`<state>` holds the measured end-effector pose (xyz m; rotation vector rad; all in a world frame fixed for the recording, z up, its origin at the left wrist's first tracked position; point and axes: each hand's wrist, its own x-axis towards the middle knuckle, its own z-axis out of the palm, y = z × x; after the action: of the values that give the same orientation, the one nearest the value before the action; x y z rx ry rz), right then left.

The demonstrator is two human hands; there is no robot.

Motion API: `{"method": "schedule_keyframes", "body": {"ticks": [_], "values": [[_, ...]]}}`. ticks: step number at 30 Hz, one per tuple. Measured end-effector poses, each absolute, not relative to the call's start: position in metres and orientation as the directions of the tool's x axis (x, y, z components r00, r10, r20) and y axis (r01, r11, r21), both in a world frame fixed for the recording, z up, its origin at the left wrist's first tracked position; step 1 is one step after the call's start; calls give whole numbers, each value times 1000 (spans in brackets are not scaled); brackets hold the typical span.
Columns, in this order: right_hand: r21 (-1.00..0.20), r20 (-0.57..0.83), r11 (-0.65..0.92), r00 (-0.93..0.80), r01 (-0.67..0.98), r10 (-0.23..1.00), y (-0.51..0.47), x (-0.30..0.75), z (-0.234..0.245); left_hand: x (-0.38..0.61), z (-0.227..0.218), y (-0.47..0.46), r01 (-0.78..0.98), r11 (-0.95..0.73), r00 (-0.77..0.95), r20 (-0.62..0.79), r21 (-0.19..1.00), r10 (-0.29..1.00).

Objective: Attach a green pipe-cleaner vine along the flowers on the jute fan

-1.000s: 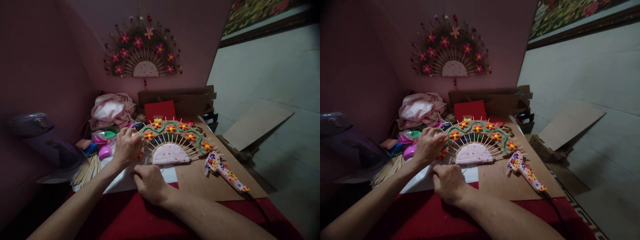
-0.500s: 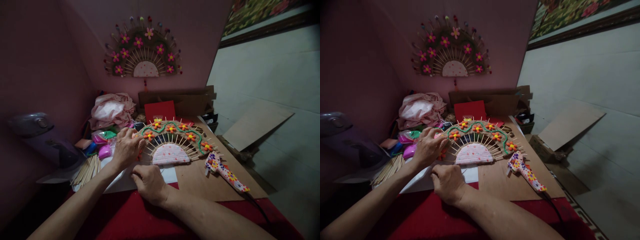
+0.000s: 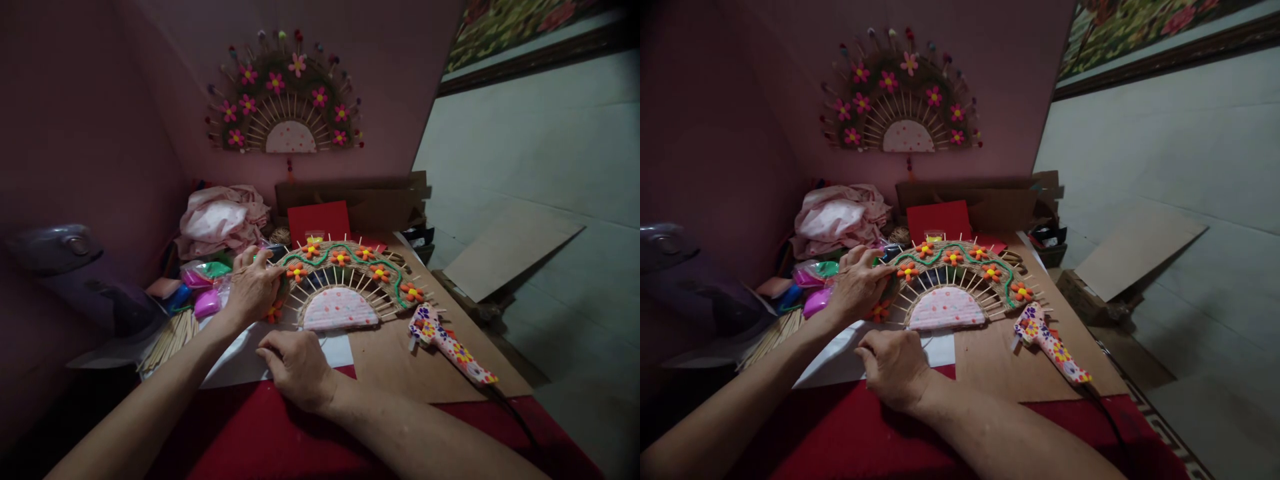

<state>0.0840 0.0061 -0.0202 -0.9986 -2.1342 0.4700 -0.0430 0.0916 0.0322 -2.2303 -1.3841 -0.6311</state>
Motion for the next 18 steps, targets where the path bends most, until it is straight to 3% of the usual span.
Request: {"method": "schedule_keyframes", "body": {"ticks": [18], "values": [[-581, 450, 637, -453, 506, 770, 7, 84, -20, -50, 31, 91, 901, -417, 395, 618, -118, 680]]}}
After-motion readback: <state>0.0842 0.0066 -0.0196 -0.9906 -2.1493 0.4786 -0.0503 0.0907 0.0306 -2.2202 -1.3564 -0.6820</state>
